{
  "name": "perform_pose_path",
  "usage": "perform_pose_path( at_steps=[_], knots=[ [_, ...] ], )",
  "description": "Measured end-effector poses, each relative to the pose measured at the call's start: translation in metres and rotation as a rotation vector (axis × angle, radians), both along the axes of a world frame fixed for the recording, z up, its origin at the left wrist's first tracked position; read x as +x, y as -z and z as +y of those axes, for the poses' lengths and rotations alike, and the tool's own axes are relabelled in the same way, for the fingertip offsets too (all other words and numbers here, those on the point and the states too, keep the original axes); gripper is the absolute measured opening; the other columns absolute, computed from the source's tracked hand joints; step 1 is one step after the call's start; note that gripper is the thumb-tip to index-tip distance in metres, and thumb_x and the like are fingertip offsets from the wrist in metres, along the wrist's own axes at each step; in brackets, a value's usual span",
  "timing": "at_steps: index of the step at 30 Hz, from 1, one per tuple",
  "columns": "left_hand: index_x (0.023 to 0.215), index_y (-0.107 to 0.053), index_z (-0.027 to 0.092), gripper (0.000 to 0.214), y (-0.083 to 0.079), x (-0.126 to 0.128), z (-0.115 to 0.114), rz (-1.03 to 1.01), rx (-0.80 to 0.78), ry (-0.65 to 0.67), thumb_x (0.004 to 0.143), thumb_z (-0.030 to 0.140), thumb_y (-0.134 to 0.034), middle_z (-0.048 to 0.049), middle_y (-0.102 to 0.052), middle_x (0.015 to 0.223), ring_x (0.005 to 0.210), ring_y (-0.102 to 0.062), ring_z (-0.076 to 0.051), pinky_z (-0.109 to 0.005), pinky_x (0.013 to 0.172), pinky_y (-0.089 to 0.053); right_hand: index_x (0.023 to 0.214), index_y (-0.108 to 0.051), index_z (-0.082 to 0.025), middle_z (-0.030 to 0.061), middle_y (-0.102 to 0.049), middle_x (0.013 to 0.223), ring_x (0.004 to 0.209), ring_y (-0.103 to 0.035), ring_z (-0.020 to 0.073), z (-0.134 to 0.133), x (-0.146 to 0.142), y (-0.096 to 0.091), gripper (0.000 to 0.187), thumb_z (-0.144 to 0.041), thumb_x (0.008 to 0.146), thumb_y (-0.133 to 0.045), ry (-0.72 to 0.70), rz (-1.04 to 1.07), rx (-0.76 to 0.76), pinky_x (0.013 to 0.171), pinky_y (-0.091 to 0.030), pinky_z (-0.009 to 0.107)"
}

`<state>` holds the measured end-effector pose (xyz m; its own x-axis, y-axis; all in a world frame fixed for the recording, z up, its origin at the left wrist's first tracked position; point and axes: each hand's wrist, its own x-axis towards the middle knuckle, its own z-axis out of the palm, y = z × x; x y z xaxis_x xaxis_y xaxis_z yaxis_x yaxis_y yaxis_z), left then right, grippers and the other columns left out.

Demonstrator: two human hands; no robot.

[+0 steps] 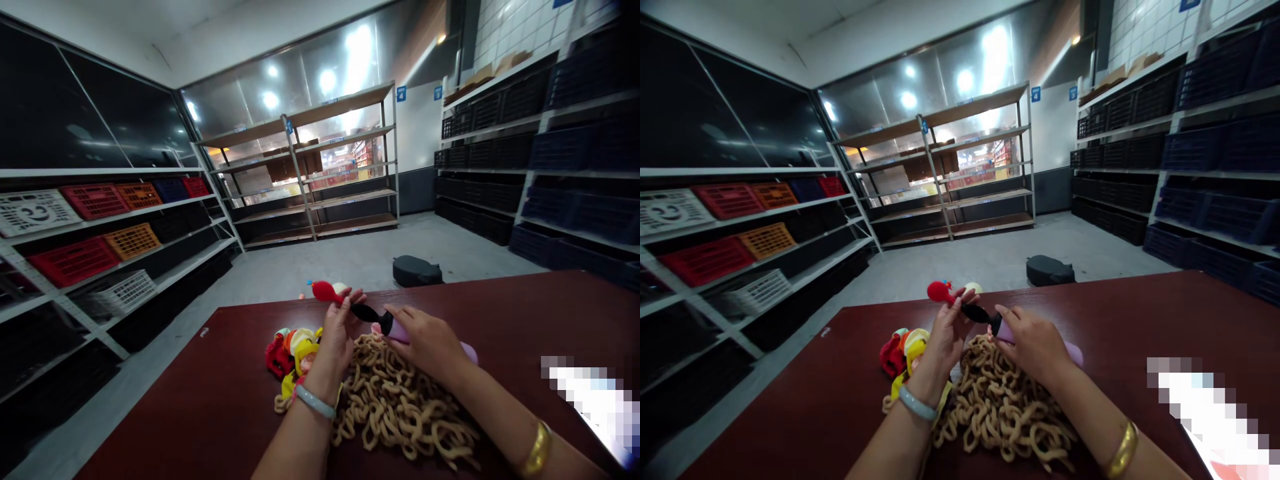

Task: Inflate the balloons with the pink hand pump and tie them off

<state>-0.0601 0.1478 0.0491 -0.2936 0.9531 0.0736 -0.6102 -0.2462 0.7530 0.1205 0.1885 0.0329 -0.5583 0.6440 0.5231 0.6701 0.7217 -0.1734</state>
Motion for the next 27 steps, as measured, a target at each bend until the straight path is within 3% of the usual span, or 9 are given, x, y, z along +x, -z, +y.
perform_pose_path(
  at_steps=[7, 13, 22, 27],
  knots=[
    [0.113, -0.060, 0.017, 0.036, -0.002, 0.005, -0.002, 0.003, 0.025, 0.007, 0.080, 0.029, -0.067, -0.0137, -0.061, 0.123, 0.120, -0.052, -0.025, -0.035, 0.093, -0.043, 0.131, -0.046, -0.027, 0.0074, -0.064, 0.112, 0.094, -0.063, 0.0230, -0.001, 0.000, -0.002, 0.053, -0.047, 0.082, -0.053, -0.011, 0.042, -0.015, 0.077, -0.049, 0.035],
    [0.104, -0.065, 0.014, 0.036, -0.006, 0.000, -0.001, -0.066, 0.012, 0.017, 0.083, 0.043, -0.060, -0.0147, -0.062, 0.119, 0.115, -0.055, -0.025, -0.033, 0.088, -0.045, 0.130, -0.048, -0.026, 0.0084, -0.063, 0.114, 0.095, -0.063, 0.0240, 0.000, -0.001, 0.000, 0.052, -0.048, 0.083, -0.052, -0.008, 0.063, -0.018, 0.080, -0.050, 0.037],
    [0.091, -0.070, 0.014, 0.027, 0.003, 0.005, 0.005, -0.019, -0.011, -0.129, 0.072, 0.033, -0.074, -0.0098, -0.069, 0.104, 0.101, -0.061, -0.021, -0.030, 0.087, -0.044, 0.131, -0.046, -0.025, 0.0089, -0.064, 0.112, 0.092, -0.064, 0.0243, 0.000, 0.000, 0.001, 0.054, -0.051, 0.083, -0.050, -0.015, 0.064, -0.008, 0.076, -0.050, 0.038],
    [0.097, -0.071, 0.012, 0.030, 0.010, 0.006, 0.007, 0.144, -0.011, -0.065, 0.073, 0.030, -0.073, -0.0132, -0.068, 0.108, 0.104, -0.060, -0.023, -0.032, 0.090, -0.043, 0.131, -0.046, -0.024, 0.0086, -0.064, 0.110, 0.093, -0.063, 0.0244, 0.002, 0.003, 0.001, 0.054, -0.052, 0.084, -0.049, -0.002, 0.052, 0.014, 0.073, -0.050, 0.037]
  ],
)
